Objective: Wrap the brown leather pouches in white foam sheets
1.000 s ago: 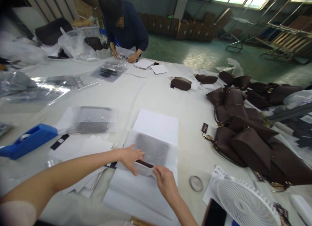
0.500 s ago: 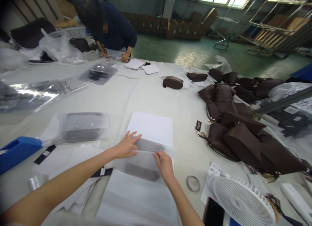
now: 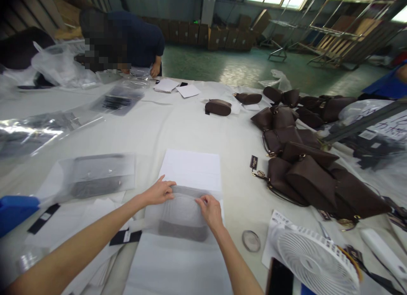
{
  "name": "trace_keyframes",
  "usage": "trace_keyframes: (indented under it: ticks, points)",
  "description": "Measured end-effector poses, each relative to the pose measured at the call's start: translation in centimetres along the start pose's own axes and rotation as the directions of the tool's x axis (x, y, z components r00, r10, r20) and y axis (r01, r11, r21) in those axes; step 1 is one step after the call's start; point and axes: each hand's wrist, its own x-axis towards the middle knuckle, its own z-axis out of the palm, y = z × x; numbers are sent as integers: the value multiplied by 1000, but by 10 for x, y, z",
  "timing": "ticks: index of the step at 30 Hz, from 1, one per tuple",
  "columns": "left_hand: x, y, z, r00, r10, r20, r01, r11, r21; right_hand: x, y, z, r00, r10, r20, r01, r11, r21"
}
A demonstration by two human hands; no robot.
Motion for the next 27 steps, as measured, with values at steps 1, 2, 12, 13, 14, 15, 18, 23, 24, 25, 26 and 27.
trace_keyframes:
  ticks: [1, 2, 12, 13, 14, 15, 18, 23, 24, 25, 26, 27]
  points:
    - [0, 0, -1, 1000, -1, 1, 1, 1000, 7, 2, 0, 0, 1000, 16, 14, -16, 1000, 1]
    - [0, 2, -4, 1000, -4, 0, 4, 1000, 15, 4, 0, -1, 999, 31, 29, -31, 1000, 2]
    - [-26, 99, 43, 963, 95, -251, -11, 949, 315, 18, 3, -5, 987, 31, 160, -30, 1000, -10]
    - [-26, 100, 56, 971, 61, -232, 14, 951, 310, 20, 4, -5, 987, 20, 158, -18, 1000, -12]
    - [-24, 99, 67, 975, 18, -220, 51, 951, 305, 21, 5, -5, 988, 2, 153, 1, 1000, -23]
    - [-22, 95, 77, 978, -20, -210, 85, 949, 303, 23, 7, -7, 990, -22, 138, 30, 998, -57]
    - [-16, 83, 90, 980, -73, -184, 129, 940, 314, 25, 17, -21, 996, -78, 46, 87, 966, -242]
    - [-15, 80, 82, 988, -133, -84, 154, 929, 336, -21, 60, -82, 968, -88, -235, -9, 925, -381]
    - [-16, 81, 80, 987, -149, -65, 162, 925, 345, -42, 72, -98, 944, -93, -316, -33, 928, -372]
    - [-17, 82, 79, 985, -167, -49, 174, 918, 357, -66, 84, -114, 911, -82, -405, -72, 933, -352]
    - [-19, 82, 77, 982, -185, -38, 186, 909, 372, -93, 97, -129, 866, -41, -498, -139, 937, -319]
    - [-20, 82, 76, 980, -199, -30, 194, 900, 390, -122, 109, -145, 803, 32, -595, -239, 932, -273]
